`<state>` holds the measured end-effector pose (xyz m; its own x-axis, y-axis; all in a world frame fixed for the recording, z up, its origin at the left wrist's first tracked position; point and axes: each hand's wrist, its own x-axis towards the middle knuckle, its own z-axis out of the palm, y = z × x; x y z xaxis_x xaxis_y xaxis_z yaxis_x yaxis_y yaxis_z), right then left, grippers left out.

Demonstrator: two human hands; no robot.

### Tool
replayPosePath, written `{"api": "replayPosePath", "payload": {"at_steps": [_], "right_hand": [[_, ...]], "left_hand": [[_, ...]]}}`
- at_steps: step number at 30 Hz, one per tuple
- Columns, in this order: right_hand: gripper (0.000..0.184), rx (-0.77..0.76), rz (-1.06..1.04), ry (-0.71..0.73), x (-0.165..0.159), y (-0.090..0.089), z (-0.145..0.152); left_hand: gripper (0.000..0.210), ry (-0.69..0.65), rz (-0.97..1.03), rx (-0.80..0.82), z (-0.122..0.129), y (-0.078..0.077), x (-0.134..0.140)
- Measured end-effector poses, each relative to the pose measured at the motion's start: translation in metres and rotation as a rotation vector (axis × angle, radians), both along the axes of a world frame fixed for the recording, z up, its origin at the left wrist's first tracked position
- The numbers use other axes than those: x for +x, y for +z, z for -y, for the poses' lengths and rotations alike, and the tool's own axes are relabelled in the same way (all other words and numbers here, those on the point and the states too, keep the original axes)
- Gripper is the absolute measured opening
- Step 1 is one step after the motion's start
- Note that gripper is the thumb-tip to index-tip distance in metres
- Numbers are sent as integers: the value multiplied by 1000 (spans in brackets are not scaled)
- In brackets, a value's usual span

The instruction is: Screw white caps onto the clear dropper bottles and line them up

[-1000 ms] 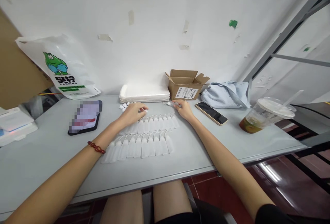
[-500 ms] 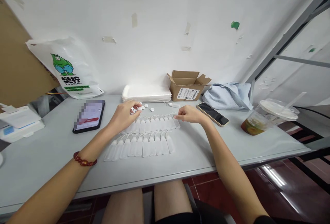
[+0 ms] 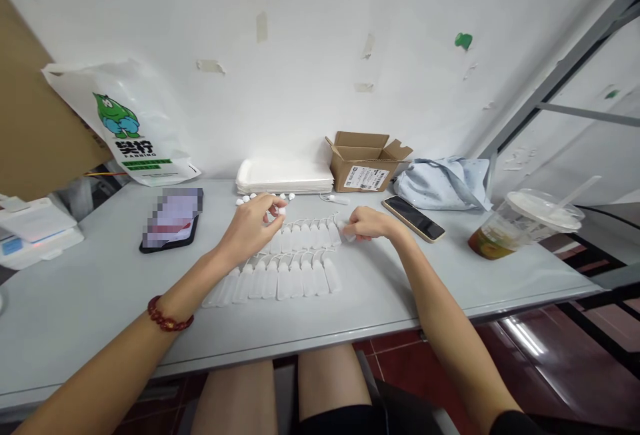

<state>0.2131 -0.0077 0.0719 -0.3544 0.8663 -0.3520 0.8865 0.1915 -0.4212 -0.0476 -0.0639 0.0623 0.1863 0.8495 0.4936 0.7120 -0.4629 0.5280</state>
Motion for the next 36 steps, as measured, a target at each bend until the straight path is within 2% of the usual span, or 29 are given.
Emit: {"api": "replayPosePath", "payload": {"at_steps": [7,14,19,25,36], "right_hand": [[18,111,-248,-43,1,14,7],[19,354,-580,55,-27,-3,19],[17,601,-627,137,-45,-14,29],[16,814,-671,189,-57,-28,35],[4,1042,-664,250,-61,-33,39]], "left_hand": [[20,6,93,-25,1,1,0],[26,-70,286,-200,5,7,5],[26,-85,542,-397,7,12,7],[28,-96,755,-534,4,10,3],[24,-161,844,-609,5,8,2]]}}
